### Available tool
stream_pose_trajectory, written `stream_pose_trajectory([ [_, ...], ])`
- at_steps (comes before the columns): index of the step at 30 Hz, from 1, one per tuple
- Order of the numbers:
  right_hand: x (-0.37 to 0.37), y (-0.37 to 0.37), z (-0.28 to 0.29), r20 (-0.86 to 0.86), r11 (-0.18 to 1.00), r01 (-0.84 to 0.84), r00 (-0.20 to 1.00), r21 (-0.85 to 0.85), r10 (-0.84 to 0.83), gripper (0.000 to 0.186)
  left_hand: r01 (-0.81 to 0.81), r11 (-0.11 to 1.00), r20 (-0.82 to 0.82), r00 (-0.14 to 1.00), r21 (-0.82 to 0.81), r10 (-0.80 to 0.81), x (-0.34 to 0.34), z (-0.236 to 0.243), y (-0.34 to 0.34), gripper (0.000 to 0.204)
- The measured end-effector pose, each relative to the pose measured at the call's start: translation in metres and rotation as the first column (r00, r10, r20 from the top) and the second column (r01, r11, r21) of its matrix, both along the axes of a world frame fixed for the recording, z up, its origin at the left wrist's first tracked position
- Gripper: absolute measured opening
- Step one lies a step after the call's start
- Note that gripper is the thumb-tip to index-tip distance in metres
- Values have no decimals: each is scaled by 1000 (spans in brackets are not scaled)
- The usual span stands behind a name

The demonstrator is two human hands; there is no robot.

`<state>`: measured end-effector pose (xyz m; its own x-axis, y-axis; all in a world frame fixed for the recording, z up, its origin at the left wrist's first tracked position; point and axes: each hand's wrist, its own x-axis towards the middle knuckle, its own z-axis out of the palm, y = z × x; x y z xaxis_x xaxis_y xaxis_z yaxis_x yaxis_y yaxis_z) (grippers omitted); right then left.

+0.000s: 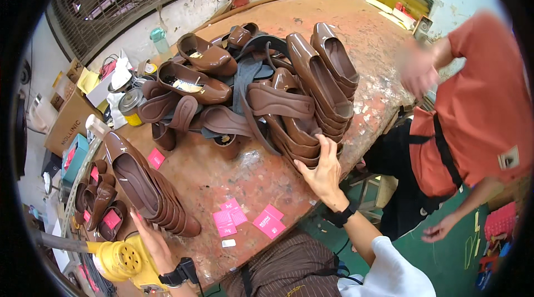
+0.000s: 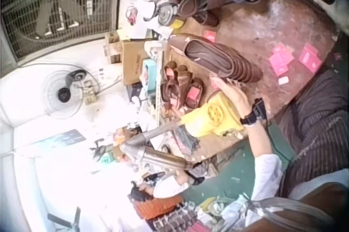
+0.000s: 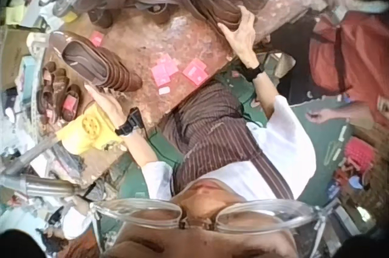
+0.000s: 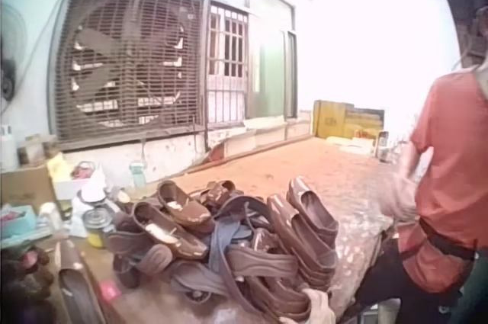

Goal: The person attaches pink tags to the insoles of brown patent leather shoes using a small metal fastener. They pick up a shoe, insert the fastener through the tag and the shoe's insole, and secure it. The person repeats this process for multiple shoes, stacking the finished ones on the table.

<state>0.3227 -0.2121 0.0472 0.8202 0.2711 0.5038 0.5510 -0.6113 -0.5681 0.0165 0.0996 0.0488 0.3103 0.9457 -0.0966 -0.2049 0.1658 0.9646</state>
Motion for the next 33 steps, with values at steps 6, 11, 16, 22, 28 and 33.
stream_pose_trajectory([
  [6,-21,10,-12,82,998,-4,997,-61,9,72,-103,980,-196,971,172,137,4,0,-50,72],
  [11,-15,-1,-21,86,1000,12,996,-27,-10,87,-108,949,-265,945,295,190,-3,-37,-67,68],
  [16,-5,-2,-30,35,997,-24,999,73,22,91,-69,916,-288,938,394,194,22,-18,-114,65],
  [22,-8,-6,55,-350,963,-38,927,266,133,90,3,874,-457,853,486,251,11,0,-144,77],
  [28,-13,-30,118,-456,821,-126,780,557,429,97,105,863,-425,895,494,135,14,-5,-164,88],
  [33,-40,-15,150,-420,682,-221,645,697,638,96,380,906,-14,923,188,-384,40,23,-190,95],
])
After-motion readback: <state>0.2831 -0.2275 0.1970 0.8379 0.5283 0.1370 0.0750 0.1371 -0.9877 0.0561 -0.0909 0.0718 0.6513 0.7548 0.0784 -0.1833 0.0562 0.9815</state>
